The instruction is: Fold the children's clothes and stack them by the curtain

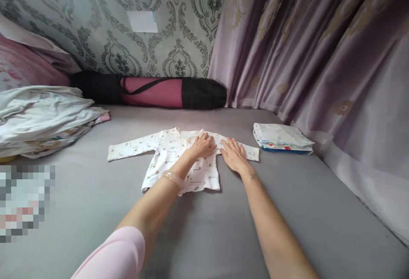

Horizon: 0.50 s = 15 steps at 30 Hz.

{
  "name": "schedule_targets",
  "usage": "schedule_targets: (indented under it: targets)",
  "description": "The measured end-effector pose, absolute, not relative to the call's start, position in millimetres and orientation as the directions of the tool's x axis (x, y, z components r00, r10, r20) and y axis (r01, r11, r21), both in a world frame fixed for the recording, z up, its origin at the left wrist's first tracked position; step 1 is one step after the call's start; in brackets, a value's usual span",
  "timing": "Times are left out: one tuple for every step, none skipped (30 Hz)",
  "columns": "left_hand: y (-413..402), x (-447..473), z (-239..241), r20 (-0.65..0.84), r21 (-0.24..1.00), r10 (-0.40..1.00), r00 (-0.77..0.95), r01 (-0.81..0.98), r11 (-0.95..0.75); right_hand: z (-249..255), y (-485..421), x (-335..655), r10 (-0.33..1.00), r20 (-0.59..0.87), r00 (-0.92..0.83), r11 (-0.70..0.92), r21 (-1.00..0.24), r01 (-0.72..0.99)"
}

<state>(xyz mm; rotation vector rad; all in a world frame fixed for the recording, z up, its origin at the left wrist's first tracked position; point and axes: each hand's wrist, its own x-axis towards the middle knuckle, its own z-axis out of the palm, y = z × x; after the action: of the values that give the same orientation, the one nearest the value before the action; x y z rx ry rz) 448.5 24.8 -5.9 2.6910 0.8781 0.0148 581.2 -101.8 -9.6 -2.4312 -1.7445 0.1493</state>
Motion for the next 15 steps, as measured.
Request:
schedule_targets:
  targets:
    - [27, 441, -4, -0.083, 0.292, 0.576, 0.813, 0.572, -0.766, -12, -102, 579, 0.942, -0.041, 0.334, -0.336, -0.181, 0.924]
    - [30, 432, -3, -0.073, 0.29, 0.58, 0.811, 0.574, -0.766, -13, -102, 577, 0.935, -0.072, 0.347, -0.355, -0.182, 0.917]
    - [34, 422, -2, -0.054, 0.291, 0.59, 0.805, 0.578, -0.762, -14, -103, 577, 0.931, -0.092, 0.354, -0.365, -0.177, 0.914]
    - [38, 412, -2, -0.028, 0.292, 0.605, 0.795, 0.586, -0.756, -15, -103, 577, 0.93, -0.101, 0.355, -0.367, -0.169, 0.915]
    - [43, 401, -2, 0.004, 0.294, 0.621, 0.783, 0.593, -0.75, -15, -104, 578, 0.931, -0.103, 0.351, -0.364, -0.161, 0.918]
    - [48, 389, -3, 0.032, 0.295, 0.637, 0.77, 0.601, -0.743, -16, -104, 579, 0.932, -0.1, 0.348, -0.36, -0.155, 0.92]
    - [53, 378, -5, 0.051, 0.294, 0.651, 0.757, 0.612, -0.735, -16, -104, 580, 0.933, -0.095, 0.347, -0.358, -0.151, 0.922]
    - [58, 367, -6, 0.068, 0.292, 0.663, 0.745, 0.621, -0.728, -16, -103, 581, 0.933, -0.09, 0.347, -0.358, -0.15, 0.922]
    - [63, 356, -8, 0.082, 0.292, 0.673, 0.735, 0.628, -0.722, -16, -103, 582, 0.933, -0.087, 0.349, -0.359, -0.154, 0.921]
    - [68, 346, -8, 0.095, 0.295, 0.681, 0.726, 0.632, -0.716, -15, -104, 582, 0.932, -0.088, 0.352, -0.362, -0.161, 0.918]
    - [72, 337, -9, 0.105, 0.301, 0.689, 0.717, 0.637, -0.71, -14, -104, 582, 0.93, -0.093, 0.355, -0.366, -0.169, 0.915]
    - [75, 329, -8, 0.106, 0.309, 0.699, 0.708, 0.644, -0.7, -13, -104, 581, 0.929, -0.098, 0.356, -0.368, -0.178, 0.912]
    - [78, 323, -6, 0.098, 0.317, 0.705, 0.702, 0.65, -0.691, -10, -104, 580, 0.929, -0.096, 0.356, -0.368, -0.187, 0.911]
    - [80, 317, -4, 0.08, 0.326, 0.708, 0.702, 0.653, -0.684, -7, -103, 578, 0.931, -0.085, 0.354, -0.364, -0.194, 0.911]
    - [82, 312, -1, 0.059, 0.337, 0.711, 0.7, 0.657, -0.675, -4, -102, 576, 0.936, -0.07, 0.345, -0.352, -0.2, 0.914]
